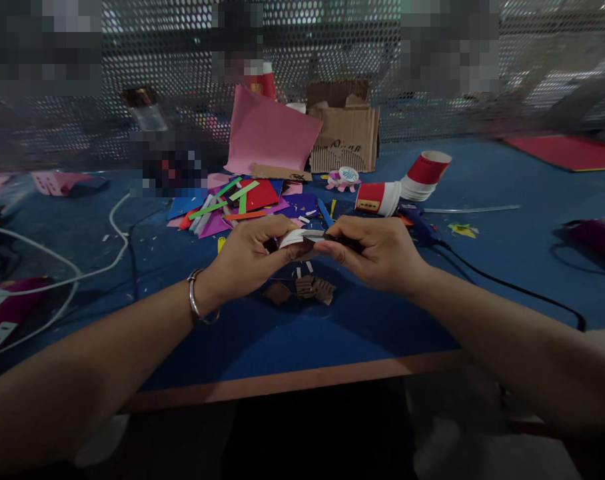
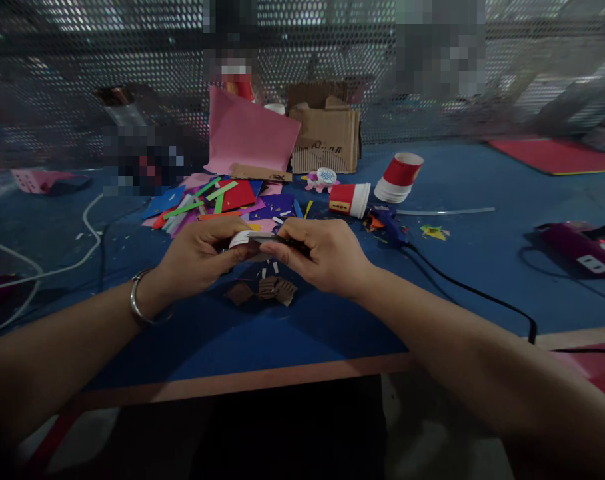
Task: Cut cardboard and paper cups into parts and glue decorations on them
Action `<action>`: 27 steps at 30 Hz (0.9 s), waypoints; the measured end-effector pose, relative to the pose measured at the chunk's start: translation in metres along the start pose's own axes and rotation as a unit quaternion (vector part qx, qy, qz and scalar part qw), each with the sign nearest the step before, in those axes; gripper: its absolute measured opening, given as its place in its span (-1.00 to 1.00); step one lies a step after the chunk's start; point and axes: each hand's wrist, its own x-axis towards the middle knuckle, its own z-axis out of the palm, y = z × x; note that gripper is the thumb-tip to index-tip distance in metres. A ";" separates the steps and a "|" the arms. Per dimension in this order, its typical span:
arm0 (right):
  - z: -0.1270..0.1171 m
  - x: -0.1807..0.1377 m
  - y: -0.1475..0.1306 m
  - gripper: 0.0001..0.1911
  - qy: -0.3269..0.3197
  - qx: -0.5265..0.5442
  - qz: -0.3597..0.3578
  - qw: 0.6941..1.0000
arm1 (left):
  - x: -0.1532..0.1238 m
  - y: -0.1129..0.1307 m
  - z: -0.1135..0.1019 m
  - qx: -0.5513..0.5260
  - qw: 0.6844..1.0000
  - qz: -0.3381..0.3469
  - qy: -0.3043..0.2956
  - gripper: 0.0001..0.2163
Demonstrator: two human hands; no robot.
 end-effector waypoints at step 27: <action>0.009 0.009 0.003 -0.46 0.012 0.256 0.178 0.950 | 0.006 -0.002 0.008 -0.276 0.937 -0.205 0.061 -0.54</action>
